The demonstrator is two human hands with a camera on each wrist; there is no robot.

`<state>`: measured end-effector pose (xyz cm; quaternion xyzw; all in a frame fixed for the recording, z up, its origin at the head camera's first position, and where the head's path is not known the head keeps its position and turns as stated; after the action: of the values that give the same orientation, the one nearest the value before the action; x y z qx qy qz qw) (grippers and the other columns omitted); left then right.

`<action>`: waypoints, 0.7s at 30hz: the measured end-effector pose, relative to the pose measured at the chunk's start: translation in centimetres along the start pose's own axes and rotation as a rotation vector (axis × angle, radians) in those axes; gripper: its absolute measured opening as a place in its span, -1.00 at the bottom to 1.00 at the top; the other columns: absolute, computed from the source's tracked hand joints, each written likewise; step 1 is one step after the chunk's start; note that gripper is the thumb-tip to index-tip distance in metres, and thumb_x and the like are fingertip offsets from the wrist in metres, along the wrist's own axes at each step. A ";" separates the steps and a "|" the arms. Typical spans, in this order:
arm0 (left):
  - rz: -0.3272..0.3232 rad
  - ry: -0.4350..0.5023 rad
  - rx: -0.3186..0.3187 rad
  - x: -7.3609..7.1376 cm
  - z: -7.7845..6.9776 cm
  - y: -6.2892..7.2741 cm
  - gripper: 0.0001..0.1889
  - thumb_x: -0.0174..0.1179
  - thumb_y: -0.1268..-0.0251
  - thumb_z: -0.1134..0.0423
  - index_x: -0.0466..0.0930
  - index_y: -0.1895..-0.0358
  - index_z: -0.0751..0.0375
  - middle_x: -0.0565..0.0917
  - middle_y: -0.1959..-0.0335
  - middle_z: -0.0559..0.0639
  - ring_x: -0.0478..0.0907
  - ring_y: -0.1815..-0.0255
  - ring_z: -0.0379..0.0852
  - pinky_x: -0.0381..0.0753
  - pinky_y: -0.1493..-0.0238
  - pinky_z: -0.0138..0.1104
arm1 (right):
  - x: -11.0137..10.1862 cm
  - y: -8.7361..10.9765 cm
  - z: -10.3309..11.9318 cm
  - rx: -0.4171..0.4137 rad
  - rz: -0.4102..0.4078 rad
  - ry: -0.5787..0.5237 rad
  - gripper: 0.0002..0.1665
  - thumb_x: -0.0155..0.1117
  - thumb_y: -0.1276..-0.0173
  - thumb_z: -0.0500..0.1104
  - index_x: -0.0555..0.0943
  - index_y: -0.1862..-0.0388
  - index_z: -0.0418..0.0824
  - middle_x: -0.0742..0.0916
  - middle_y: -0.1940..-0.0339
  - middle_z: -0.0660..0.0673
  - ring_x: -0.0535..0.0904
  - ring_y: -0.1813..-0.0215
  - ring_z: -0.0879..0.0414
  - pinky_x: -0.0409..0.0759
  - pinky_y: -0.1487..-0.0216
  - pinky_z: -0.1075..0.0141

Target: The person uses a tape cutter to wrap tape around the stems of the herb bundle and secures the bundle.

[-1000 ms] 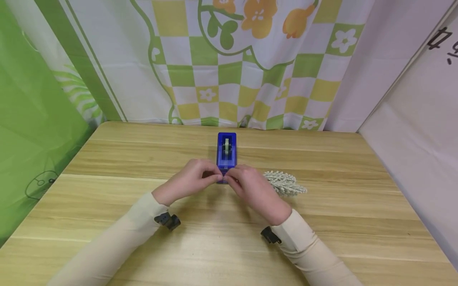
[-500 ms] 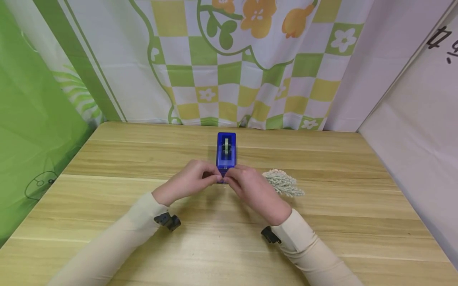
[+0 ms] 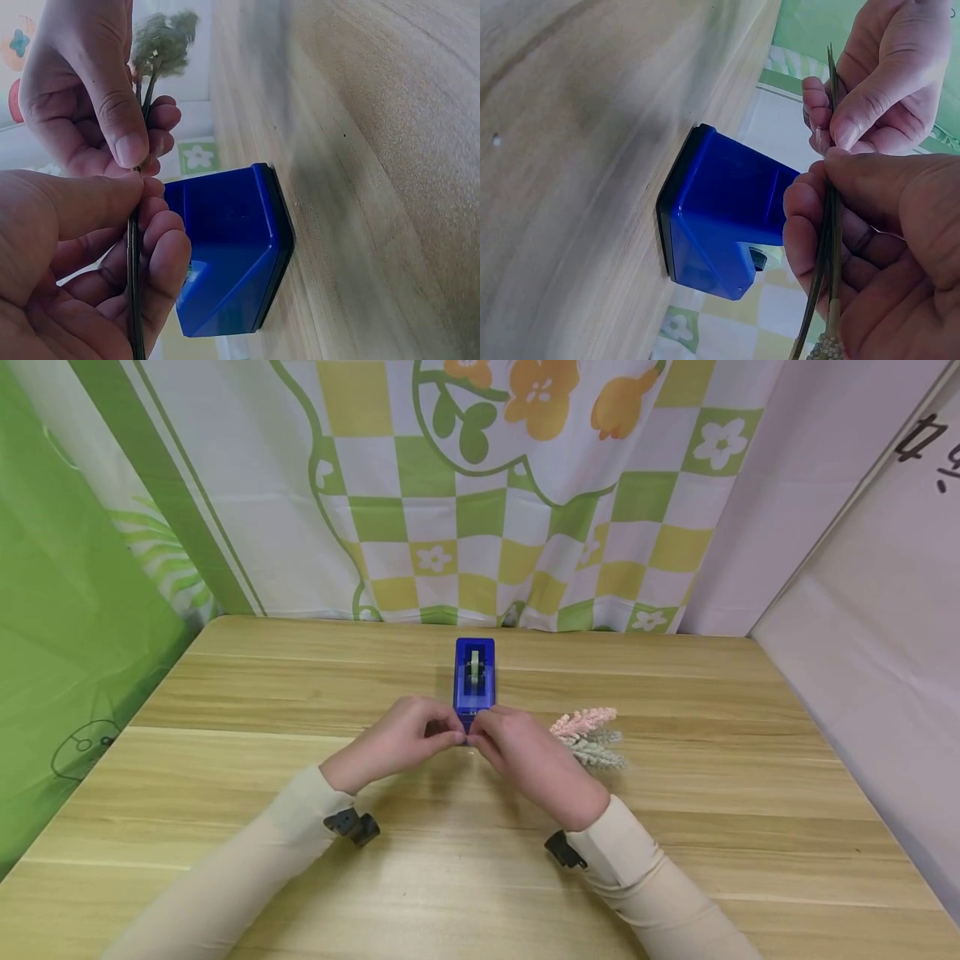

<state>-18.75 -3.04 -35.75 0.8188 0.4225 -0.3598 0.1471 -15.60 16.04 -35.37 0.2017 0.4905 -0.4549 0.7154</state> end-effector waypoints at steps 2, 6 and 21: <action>0.001 0.002 -0.001 0.1 0.0 0.0 -0.89 0.29 -0.46 0.33 0.77 0.22 0.28 0.82 0.27 0.07 0.62 0.32 -0.25 0.61 0.23 -0.47 | 0.0 -0.1 0.0 -0.003 0.005 -0.003 -0.87 0.29 -0.54 -0.24 0.72 0.20 -0.26 0.75 0.33 -0.05 0.53 0.36 0.25 0.62 0.27 0.37; 0.000 0.008 -0.003 0.1 0.1 0.0 -0.90 0.29 -0.46 0.34 0.75 0.24 0.27 0.80 0.28 0.07 0.61 0.33 -0.24 0.61 0.24 -0.46 | 0.0 -0.1 0.0 0.006 0.014 0.000 -0.89 0.30 -0.53 -0.24 0.71 0.21 -0.25 0.73 0.34 -0.03 0.53 0.37 0.25 0.61 0.28 0.39; -0.004 -0.021 -0.001 0.2 0.2 0.1 -0.90 0.29 -0.46 0.33 0.75 0.24 0.26 0.79 0.27 0.05 0.63 0.30 -0.23 0.62 0.20 -0.43 | 0.1 -0.4 -0.3 -0.037 0.028 -0.024 -0.86 0.29 -0.53 -0.26 0.75 0.20 -0.29 0.77 0.27 -0.09 0.58 0.30 0.20 0.66 0.21 0.30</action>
<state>-18.66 -3.05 -36.02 0.8140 0.4226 -0.3686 0.1514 -16.09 15.98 -35.55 0.1899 0.4873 -0.4383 0.7310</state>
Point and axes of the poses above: each hand's wrist, its own y-axis away from the middle knuckle, its own x-axis out of the palm, z = x × y, the point moved 1 cm from there along -y, towards the middle knuckle
